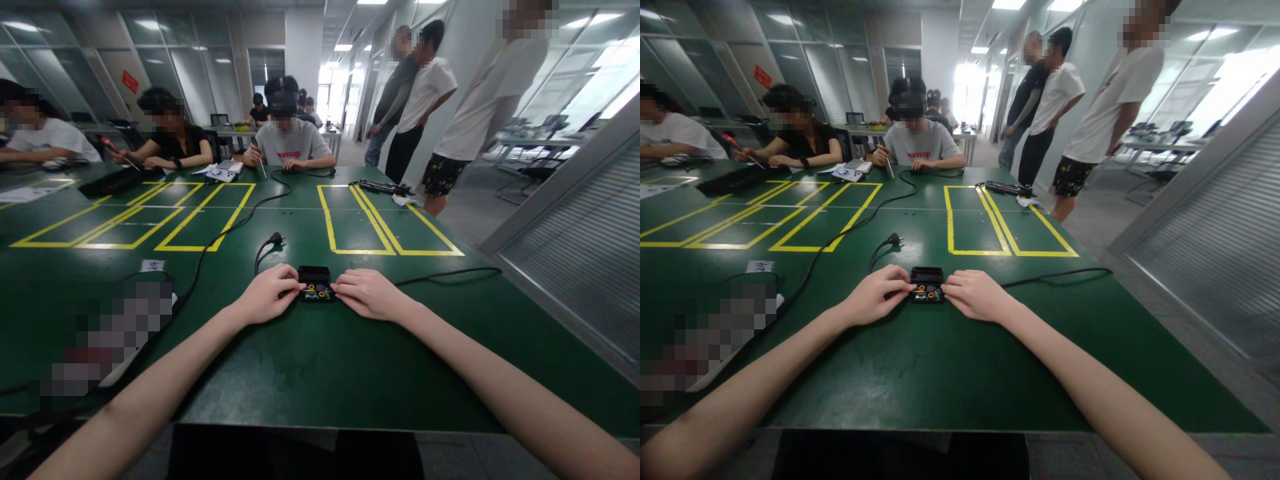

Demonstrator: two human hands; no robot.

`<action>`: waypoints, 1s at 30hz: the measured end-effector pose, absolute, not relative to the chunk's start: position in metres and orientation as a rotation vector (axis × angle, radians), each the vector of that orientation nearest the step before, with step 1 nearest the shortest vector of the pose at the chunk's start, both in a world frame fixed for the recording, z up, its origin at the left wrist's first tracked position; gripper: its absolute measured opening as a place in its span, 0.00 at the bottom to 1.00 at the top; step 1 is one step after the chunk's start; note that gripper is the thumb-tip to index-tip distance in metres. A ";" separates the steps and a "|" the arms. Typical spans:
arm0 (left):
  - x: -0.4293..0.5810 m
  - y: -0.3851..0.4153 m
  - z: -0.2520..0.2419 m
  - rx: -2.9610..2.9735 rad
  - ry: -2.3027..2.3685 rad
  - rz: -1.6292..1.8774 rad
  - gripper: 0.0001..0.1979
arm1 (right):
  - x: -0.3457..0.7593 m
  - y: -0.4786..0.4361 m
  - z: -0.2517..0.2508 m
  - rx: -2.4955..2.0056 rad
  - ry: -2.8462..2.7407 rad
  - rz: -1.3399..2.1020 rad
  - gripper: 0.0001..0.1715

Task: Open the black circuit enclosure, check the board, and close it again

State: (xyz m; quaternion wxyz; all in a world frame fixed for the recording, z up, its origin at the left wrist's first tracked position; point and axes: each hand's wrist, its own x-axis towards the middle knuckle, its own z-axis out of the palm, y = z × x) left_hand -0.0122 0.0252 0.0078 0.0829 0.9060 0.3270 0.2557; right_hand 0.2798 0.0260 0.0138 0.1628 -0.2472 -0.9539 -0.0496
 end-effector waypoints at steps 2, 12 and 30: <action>-0.013 0.028 0.005 2.597 1.007 0.874 0.11 | 0.280 0.029 0.011 -0.755 -2.597 0.018 0.16; -0.001 0.035 0.000 2.253 1.278 0.884 0.10 | 0.269 0.047 -0.010 -1.166 -2.138 0.504 0.11; 0.010 0.032 -0.003 1.562 0.992 1.040 0.12 | 0.275 0.040 -0.009 -1.075 -1.593 1.294 0.25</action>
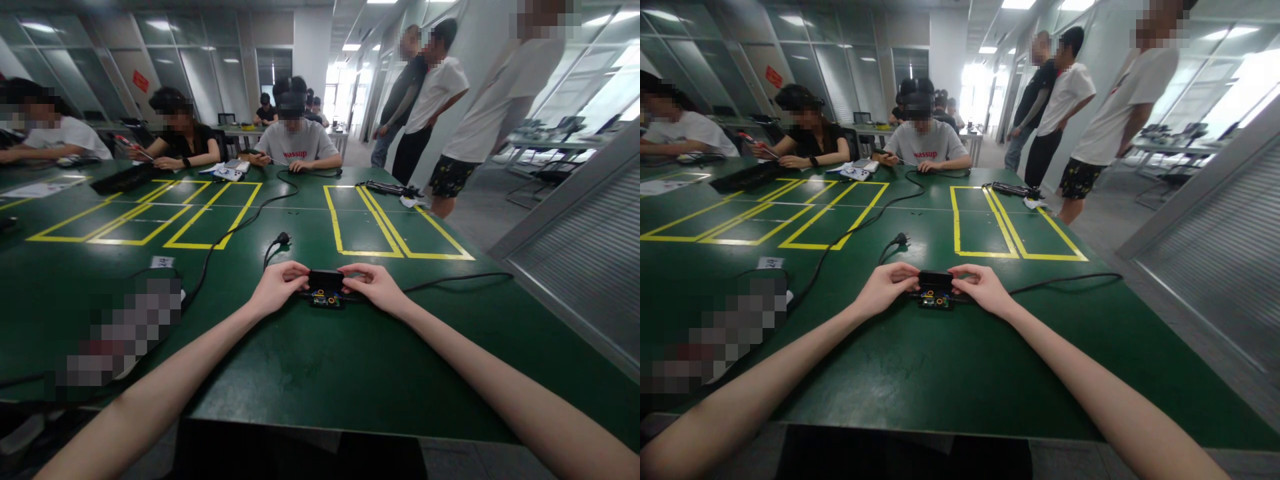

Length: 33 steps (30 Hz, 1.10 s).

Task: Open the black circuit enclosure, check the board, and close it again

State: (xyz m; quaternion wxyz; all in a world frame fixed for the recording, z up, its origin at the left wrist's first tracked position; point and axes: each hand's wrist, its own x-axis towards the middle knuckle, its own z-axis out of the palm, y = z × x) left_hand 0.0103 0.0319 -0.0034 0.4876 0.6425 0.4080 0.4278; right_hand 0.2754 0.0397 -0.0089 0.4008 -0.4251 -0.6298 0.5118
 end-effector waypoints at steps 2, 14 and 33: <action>0.010 0.032 -0.003 1.558 0.987 1.038 0.12 | 0.276 0.039 -0.008 -1.075 -1.595 1.300 0.25; 0.006 0.028 0.008 1.697 0.982 0.967 0.13 | 0.274 0.026 0.009 -0.838 -2.013 0.901 0.13; 0.005 0.022 0.015 2.222 1.043 0.702 0.15 | 0.267 0.015 0.018 -1.069 -2.272 0.845 0.17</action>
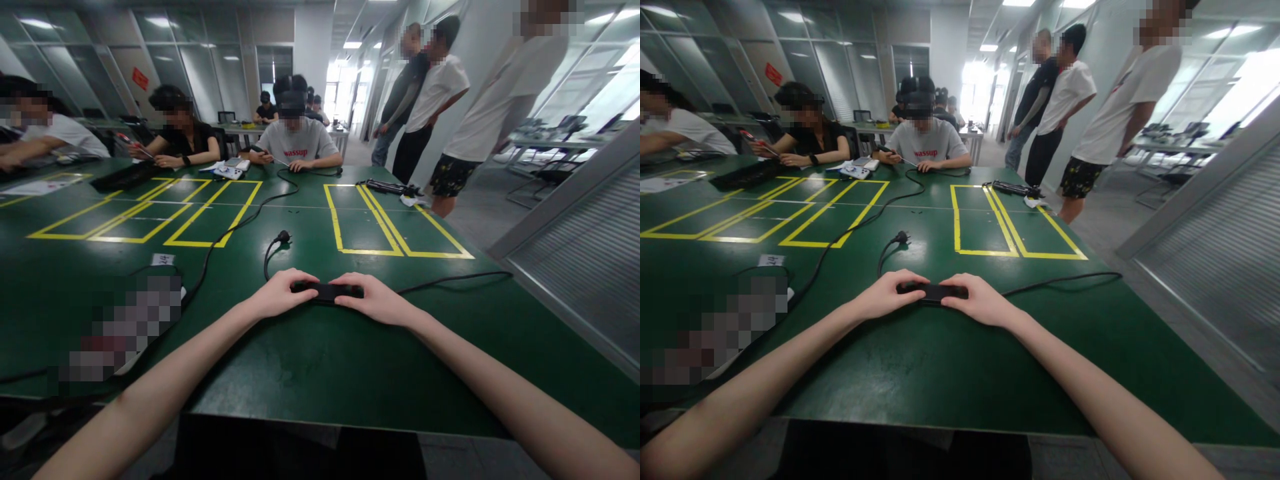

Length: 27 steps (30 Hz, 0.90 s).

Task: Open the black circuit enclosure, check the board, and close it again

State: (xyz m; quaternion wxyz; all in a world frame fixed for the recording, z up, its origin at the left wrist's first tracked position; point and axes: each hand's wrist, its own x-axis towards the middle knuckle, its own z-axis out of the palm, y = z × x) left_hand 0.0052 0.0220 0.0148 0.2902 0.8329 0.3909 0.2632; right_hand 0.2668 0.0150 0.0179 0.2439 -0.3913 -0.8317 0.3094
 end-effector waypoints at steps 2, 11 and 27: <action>0.007 0.020 0.014 2.326 1.063 0.704 0.15 | 0.266 0.015 0.018 -1.020 -2.296 0.826 0.17; 0.013 0.012 0.020 2.591 1.058 0.672 0.12 | 0.254 0.008 0.013 -0.849 -2.347 0.402 0.15; 0.018 0.013 0.007 2.830 0.970 0.744 0.32 | 0.247 0.010 0.012 -1.275 -2.073 0.761 0.13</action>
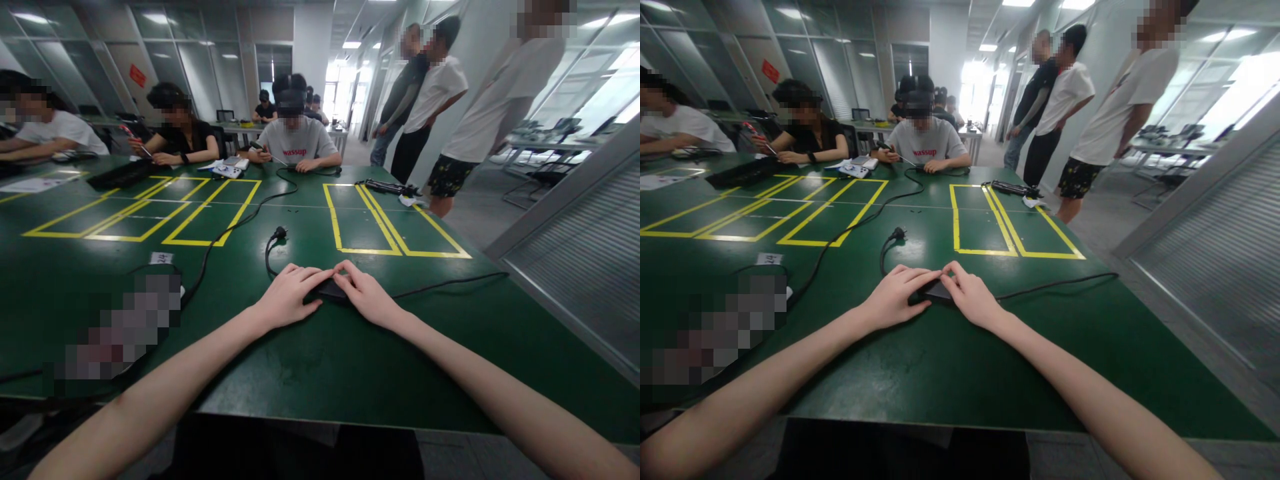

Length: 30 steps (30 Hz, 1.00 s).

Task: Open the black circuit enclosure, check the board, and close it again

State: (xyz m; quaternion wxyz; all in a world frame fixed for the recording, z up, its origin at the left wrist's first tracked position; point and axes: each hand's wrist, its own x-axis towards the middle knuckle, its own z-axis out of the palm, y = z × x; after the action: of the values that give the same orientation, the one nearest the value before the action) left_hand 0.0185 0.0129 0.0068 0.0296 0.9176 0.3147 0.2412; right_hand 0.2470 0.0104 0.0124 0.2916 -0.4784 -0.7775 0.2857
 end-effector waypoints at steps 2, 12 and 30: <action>0.020 0.014 0.006 2.934 0.971 0.769 0.28 | 0.249 0.011 0.013 -1.261 -1.951 0.979 0.16; 0.017 0.010 0.015 3.057 0.912 0.690 0.16 | 0.255 0.004 0.024 -1.101 -2.266 0.717 0.16; 0.018 0.009 0.008 3.116 0.800 0.735 0.17 | 0.262 0.005 0.022 -0.849 -2.398 0.856 0.14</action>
State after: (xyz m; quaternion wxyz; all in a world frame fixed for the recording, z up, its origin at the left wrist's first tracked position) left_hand 0.0180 0.0091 0.0076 -0.0790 0.9413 0.2418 0.2220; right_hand 0.2619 0.0049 0.0220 0.2269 -0.3079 -0.8702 0.3106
